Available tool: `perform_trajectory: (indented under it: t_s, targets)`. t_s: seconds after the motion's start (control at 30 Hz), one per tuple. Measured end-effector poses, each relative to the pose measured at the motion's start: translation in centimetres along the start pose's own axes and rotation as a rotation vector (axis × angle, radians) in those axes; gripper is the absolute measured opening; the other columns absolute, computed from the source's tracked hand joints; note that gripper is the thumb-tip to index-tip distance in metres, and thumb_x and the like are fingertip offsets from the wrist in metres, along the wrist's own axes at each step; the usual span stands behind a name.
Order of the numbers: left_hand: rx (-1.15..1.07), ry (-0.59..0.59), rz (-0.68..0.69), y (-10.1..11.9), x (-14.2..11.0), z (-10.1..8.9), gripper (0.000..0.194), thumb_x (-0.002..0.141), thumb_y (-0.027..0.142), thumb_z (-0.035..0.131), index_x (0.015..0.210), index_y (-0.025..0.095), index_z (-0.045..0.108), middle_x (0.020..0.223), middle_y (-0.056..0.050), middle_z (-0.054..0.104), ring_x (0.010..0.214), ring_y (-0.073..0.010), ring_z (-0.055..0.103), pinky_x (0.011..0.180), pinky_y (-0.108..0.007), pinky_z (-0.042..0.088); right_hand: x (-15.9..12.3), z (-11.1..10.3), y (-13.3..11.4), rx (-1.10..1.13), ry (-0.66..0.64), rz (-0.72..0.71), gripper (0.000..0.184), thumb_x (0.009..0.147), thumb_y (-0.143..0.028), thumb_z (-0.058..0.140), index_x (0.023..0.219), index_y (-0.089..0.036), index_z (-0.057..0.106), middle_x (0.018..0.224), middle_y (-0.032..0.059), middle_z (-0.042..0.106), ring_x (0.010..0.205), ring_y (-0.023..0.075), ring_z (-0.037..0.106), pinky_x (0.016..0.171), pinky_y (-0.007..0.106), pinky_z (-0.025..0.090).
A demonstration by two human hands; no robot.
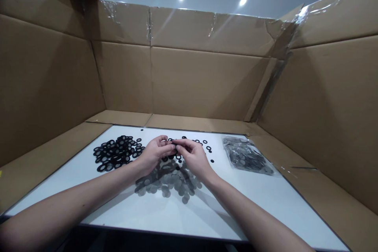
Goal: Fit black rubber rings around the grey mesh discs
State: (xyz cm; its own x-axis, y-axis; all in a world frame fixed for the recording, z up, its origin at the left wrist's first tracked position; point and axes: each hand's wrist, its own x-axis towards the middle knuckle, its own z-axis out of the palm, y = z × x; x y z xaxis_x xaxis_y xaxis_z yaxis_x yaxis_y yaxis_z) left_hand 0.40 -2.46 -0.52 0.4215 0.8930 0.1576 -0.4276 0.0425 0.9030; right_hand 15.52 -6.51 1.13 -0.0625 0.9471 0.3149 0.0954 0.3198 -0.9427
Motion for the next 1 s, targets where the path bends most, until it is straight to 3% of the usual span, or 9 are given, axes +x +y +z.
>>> perform_trajectory:
  t_s: [0.13, 0.33, 0.63, 1.0]
  targets:
    - [0.0, 0.044, -0.013, 0.2, 0.0, 0.0, 0.044, 0.063, 0.022, 0.075, 0.093, 0.017, 0.044, 0.077, 0.0, 0.059, 0.076, -0.0141, 0.063, 0.085, -0.036, 0.049, -0.1, 0.0, -0.2, 0.054, -0.008, 0.005, 0.026, 0.074, -0.033, 0.063, 0.095, -0.018, 0.066, 0.089, 0.006, 0.068, 0.078, 0.0173, 0.062, 0.071, 0.031, 0.05]
    - [0.05, -0.038, -0.017, 0.4, -0.1, -0.1, 0.044, 0.065, 0.025, 0.075, 0.097, 0.015, 0.048, 0.089, -0.008, 0.063, 0.078, -0.017, 0.065, 0.085, -0.038, 0.049, 0.1, -0.1, 0.1, 0.094, 0.06, 0.08, 0.027, 0.071, -0.035, 0.066, 0.09, -0.015, 0.066, 0.086, 0.0068, 0.068, 0.075, 0.0172, 0.061, 0.074, 0.032, 0.049]
    - [0.042, -0.019, -0.101, 0.8, -0.3, 0.0, 0.04, 0.068, 0.023, 0.073, 0.098, 0.013, 0.049, 0.093, -0.012, 0.065, 0.083, -0.0192, 0.066, 0.09, -0.038, 0.048, 0.3, -0.4, 1.1, 0.237, 0.048, 0.154, 0.029, 0.069, -0.033, 0.068, 0.093, -0.016, 0.067, 0.089, 0.007, 0.068, 0.077, 0.0167, 0.061, 0.077, 0.031, 0.048]
    - [0.024, 0.012, -0.116, 0.5, -0.3, -0.1, 0.043, 0.066, 0.023, 0.075, 0.098, 0.013, 0.049, 0.095, -0.012, 0.065, 0.083, -0.0191, 0.066, 0.089, -0.036, 0.048, 0.2, -0.5, 0.8, 0.12, 0.036, 0.112, 0.03, 0.071, -0.036, 0.066, 0.092, -0.014, 0.069, 0.085, 0.0075, 0.069, 0.074, 0.0169, 0.061, 0.075, 0.033, 0.048]
